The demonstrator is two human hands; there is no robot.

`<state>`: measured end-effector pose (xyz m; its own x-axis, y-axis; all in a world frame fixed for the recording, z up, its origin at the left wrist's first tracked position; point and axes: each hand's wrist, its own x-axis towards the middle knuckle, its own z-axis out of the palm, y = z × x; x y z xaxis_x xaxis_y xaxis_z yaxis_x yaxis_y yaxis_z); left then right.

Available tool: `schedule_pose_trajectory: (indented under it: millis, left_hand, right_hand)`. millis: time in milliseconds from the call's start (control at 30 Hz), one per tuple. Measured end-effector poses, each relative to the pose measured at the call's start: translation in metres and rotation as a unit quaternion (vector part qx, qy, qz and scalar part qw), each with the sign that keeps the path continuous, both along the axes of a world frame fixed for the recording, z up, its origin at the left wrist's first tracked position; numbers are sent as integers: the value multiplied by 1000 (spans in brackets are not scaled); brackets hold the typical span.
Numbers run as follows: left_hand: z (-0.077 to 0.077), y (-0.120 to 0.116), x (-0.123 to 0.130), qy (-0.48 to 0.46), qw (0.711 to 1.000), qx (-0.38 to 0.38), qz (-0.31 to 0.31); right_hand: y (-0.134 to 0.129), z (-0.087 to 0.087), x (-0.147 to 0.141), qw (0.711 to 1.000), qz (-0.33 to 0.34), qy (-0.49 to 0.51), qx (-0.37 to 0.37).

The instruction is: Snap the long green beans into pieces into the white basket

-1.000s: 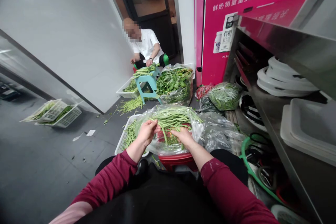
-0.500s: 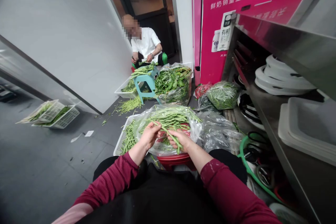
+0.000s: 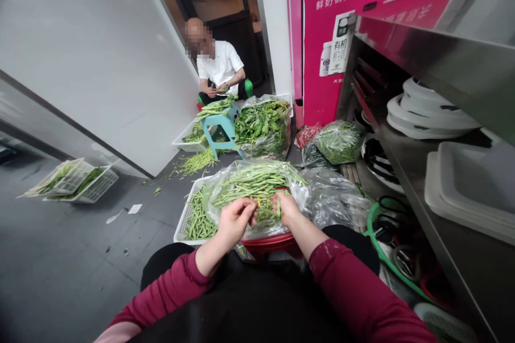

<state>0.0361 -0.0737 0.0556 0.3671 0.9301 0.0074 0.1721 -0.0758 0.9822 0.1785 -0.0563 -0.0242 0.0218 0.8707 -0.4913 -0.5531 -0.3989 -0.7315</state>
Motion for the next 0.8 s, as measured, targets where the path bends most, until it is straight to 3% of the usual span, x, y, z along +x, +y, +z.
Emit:
schedule_pose_trajectory:
  millis: [133, 267, 367, 533, 600, 700, 767, 800]
  left_hand:
    - [-16, 14, 4, -40, 991, -124, -16]
    - [-40, 30, -5, 36, 999, -35, 11]
    - [-46, 33, -17, 104, 994, 23, -3]
    - [-47, 25, -28, 170, 981, 39, -88]
    - [-51, 22, -23, 113, 992, -3, -47]
    - [-63, 29, -11, -6, 993, -95, 71]
    - [-71, 43, -9, 7, 990, -94, 104]
    - [-76, 51, -11, 62, 991, -63, 98]
  right_hand:
    - [-9, 7, -1, 981, 155, 114, -40]
    - [-18, 11, -3, 961, 228, 145, -50]
    - [-21, 11, 2, 965, 241, 100, -35]
    - [-27, 9, 3, 963, 265, -42, 37]
    - [-30, 7, -6, 963, 248, -84, 68]
    - [-36, 4, -24, 960, 197, -156, 121]
    - [-39, 3, -32, 966, 165, -164, 115]
    - [-39, 3, -32, 973, 149, -145, 96]
